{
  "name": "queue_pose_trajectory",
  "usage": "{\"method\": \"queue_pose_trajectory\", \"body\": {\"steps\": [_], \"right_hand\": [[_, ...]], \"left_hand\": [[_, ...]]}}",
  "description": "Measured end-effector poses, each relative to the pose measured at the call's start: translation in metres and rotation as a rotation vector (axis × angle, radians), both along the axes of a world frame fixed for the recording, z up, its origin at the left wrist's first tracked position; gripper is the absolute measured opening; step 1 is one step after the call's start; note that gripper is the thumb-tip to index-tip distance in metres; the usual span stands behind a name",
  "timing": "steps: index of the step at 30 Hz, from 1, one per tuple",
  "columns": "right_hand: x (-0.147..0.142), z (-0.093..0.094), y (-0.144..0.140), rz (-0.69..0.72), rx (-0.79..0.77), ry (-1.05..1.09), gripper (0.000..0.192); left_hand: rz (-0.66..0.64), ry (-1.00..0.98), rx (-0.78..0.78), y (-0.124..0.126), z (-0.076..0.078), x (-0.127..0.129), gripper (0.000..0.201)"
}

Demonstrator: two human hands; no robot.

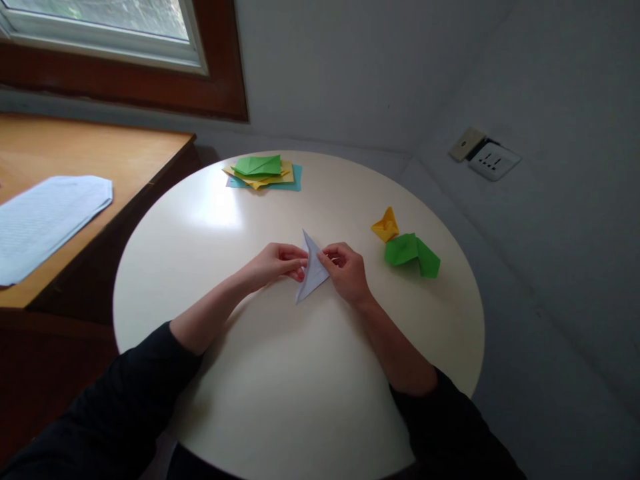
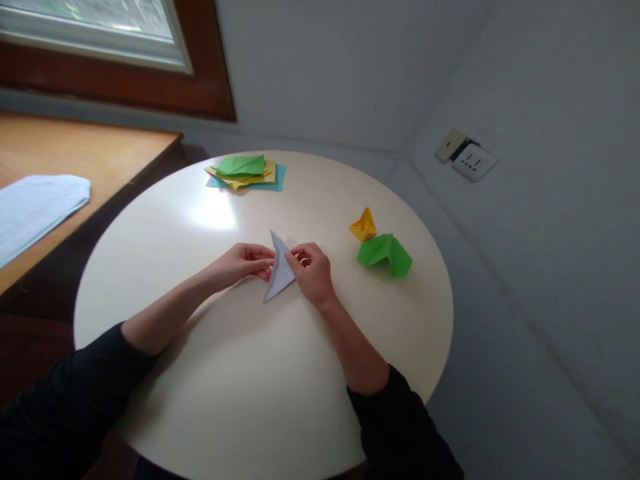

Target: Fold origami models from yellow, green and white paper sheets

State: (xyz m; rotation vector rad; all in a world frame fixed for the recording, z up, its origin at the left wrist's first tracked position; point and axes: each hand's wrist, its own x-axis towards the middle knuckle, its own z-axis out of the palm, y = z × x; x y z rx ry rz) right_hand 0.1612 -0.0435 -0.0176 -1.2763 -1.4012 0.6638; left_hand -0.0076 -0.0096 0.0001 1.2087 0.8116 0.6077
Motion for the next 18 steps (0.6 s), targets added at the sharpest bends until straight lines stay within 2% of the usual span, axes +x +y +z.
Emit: {"method": "queue_pose_trajectory", "body": {"steps": [3,6,10,18], "right_hand": [[-0.002,0.002,-0.002,-0.039,0.062,-0.066,0.013],[-0.005,0.005,-0.005,-0.072,0.123,-0.168,0.012],[-0.010,0.009,-0.010,-0.082,0.183,-0.267,0.011],[-0.016,0.008,-0.014,-0.045,0.277,-0.361,0.006]], "left_hand": [[-0.034,0.029,0.000,-0.004,0.004,0.001,0.034],[-0.020,0.113,0.083,-0.008,0.007,0.004,0.031],[0.093,0.238,0.217,-0.014,0.002,0.008,0.028],[0.265,0.337,0.390,-0.015,-0.008,0.013,0.030]]}}
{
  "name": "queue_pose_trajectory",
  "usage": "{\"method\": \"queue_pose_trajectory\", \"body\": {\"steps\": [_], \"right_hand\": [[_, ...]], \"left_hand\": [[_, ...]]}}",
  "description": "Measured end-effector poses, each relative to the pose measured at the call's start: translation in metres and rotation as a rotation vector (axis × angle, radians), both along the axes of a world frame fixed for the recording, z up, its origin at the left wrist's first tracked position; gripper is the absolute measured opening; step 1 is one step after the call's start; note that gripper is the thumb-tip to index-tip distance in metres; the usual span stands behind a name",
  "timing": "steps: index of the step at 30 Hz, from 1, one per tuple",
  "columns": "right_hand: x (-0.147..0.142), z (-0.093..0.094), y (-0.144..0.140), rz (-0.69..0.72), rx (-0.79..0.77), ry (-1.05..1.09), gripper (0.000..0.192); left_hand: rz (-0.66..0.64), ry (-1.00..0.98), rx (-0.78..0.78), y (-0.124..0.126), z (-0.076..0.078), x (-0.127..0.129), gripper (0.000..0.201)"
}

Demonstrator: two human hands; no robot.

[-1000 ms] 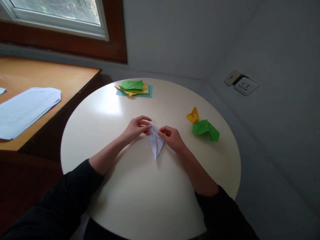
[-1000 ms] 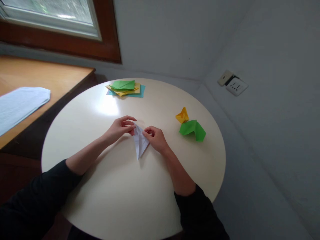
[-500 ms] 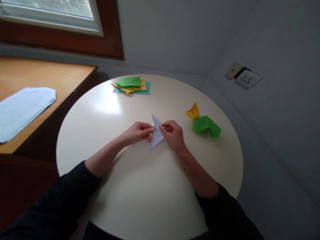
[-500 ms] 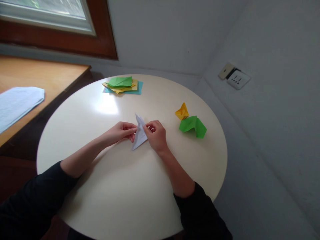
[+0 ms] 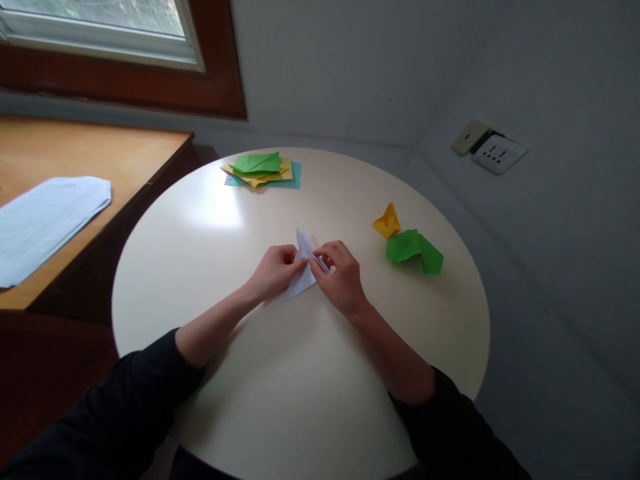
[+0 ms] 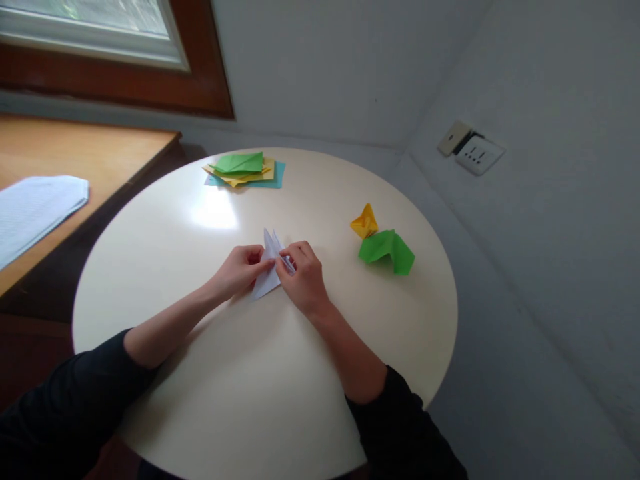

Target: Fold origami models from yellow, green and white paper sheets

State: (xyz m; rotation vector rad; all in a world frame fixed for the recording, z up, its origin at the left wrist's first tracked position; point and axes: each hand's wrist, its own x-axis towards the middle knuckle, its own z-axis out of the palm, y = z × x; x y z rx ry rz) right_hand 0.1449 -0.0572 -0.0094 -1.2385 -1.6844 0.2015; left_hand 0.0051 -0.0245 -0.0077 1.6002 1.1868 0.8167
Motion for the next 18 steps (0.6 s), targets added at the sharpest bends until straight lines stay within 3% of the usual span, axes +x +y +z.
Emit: {"method": "queue_pose_trajectory", "body": {"steps": [9,18], "right_hand": [[0.000,-0.004,0.000,0.009,0.064,-0.097,0.013],[-0.003,-0.003,-0.003,0.049,0.023,-0.161,0.015]], "left_hand": [[-0.003,0.022,-0.021,-0.002,0.000,0.002,0.028],[-0.023,0.306,0.258,-0.011,0.009,0.001,0.024]]}}
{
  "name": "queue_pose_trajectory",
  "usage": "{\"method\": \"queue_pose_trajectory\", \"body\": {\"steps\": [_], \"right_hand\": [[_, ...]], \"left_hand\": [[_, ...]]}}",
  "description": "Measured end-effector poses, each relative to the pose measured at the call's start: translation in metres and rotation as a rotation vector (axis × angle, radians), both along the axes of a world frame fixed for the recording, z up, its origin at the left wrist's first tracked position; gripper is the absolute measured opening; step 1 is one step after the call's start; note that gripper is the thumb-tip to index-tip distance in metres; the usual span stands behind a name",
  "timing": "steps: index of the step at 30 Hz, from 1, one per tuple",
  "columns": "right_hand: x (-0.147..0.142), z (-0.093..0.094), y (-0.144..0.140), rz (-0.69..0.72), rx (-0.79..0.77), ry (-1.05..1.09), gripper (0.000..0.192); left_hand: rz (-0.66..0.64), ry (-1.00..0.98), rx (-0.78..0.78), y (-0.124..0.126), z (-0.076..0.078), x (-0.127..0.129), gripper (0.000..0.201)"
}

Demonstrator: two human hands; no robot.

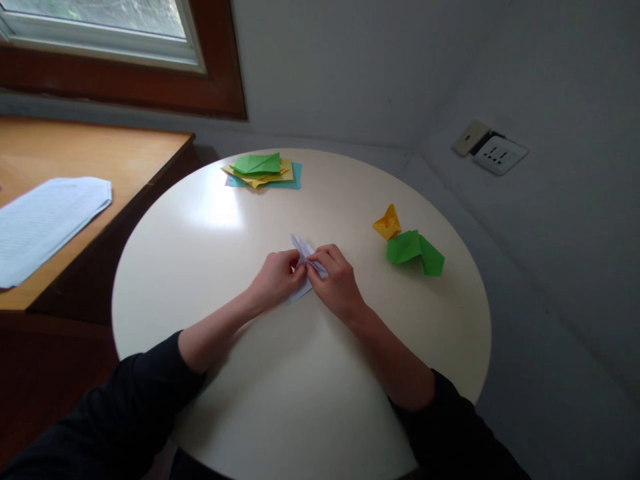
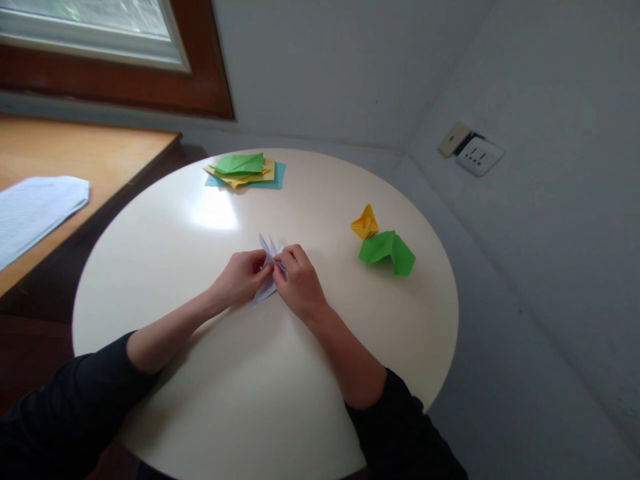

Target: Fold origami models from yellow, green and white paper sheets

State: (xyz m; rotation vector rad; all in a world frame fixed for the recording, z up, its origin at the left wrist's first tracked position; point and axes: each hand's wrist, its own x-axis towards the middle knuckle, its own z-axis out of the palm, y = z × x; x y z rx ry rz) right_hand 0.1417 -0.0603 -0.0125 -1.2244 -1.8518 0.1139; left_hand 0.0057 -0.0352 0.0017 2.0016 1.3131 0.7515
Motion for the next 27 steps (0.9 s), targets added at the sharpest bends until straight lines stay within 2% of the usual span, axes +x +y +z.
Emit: {"method": "queue_pose_trajectory", "body": {"steps": [8,20,27], "right_hand": [[-0.0008,0.0008,-0.0011,0.020,-0.060,0.005,0.016],[0.0020,-0.0005,0.0012,-0.006,-0.047,0.002,0.017],[0.0070,-0.0027,0.0056,-0.046,-0.097,0.138,0.012]], "left_hand": [[-0.044,0.208,0.134,-0.0009,0.0014,-0.0015,0.017],[-0.099,0.309,0.193,-0.0027,0.0006,-0.0004,0.013],[-0.093,0.209,0.165,-0.0021,0.0043,-0.0014,0.021]]}}
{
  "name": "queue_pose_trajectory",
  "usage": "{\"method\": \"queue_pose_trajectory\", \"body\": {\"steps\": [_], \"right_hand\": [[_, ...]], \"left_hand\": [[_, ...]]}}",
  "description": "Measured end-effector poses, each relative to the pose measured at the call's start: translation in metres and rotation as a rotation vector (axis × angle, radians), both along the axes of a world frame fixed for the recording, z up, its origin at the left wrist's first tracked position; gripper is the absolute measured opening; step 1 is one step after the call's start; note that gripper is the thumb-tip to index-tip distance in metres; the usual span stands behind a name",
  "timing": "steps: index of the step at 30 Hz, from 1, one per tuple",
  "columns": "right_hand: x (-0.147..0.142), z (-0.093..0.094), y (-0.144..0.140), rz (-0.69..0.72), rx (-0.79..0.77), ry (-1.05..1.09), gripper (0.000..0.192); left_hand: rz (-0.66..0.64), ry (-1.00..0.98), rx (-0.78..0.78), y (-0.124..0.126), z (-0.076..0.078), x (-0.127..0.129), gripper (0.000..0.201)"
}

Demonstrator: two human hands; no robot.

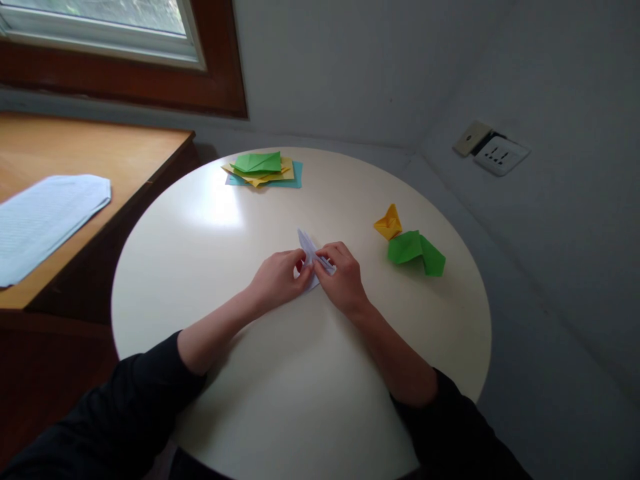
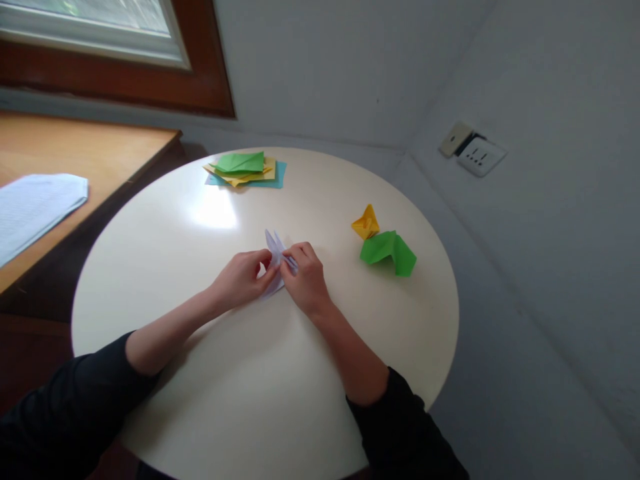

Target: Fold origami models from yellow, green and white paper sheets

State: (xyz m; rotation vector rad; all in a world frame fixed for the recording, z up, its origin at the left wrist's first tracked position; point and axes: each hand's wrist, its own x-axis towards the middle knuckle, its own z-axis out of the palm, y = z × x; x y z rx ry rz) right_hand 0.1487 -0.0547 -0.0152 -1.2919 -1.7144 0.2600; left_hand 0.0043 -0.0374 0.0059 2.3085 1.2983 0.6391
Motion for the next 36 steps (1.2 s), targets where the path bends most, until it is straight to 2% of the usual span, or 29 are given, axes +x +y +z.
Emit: {"method": "queue_pose_trajectory", "body": {"steps": [5,10,15,22,28,32,36], "right_hand": [[0.007,-0.008,0.009,-0.073,-0.129,0.252,0.007],[0.012,-0.011,0.017,-0.124,-0.269,0.534,0.016],[0.012,-0.013,0.019,-0.130,-0.336,0.671,0.020],[0.012,-0.017,0.021,-0.134,-0.392,0.802,0.026],[0.013,-0.016,0.021,-0.117,-0.431,0.805,0.025],[0.012,-0.017,0.020,-0.091,-0.380,0.667,0.020],[0.012,-0.016,0.018,-0.090,-0.260,0.486,0.012]], "left_hand": [[0.040,-0.047,-0.039,0.000,0.003,0.000,0.031],[0.022,-0.010,-0.039,0.001,-0.001,0.001,0.023],[0.072,-0.087,-0.030,0.006,-0.008,0.000,0.015],[0.116,-0.214,-0.005,0.013,-0.015,-0.002,0.013],[0.122,-0.100,-0.017,0.016,-0.019,-0.004,0.013],[0.133,-0.034,-0.021,0.017,-0.021,-0.004,0.015],[0.106,0.018,-0.040,0.017,-0.023,-0.003,0.015]]}}
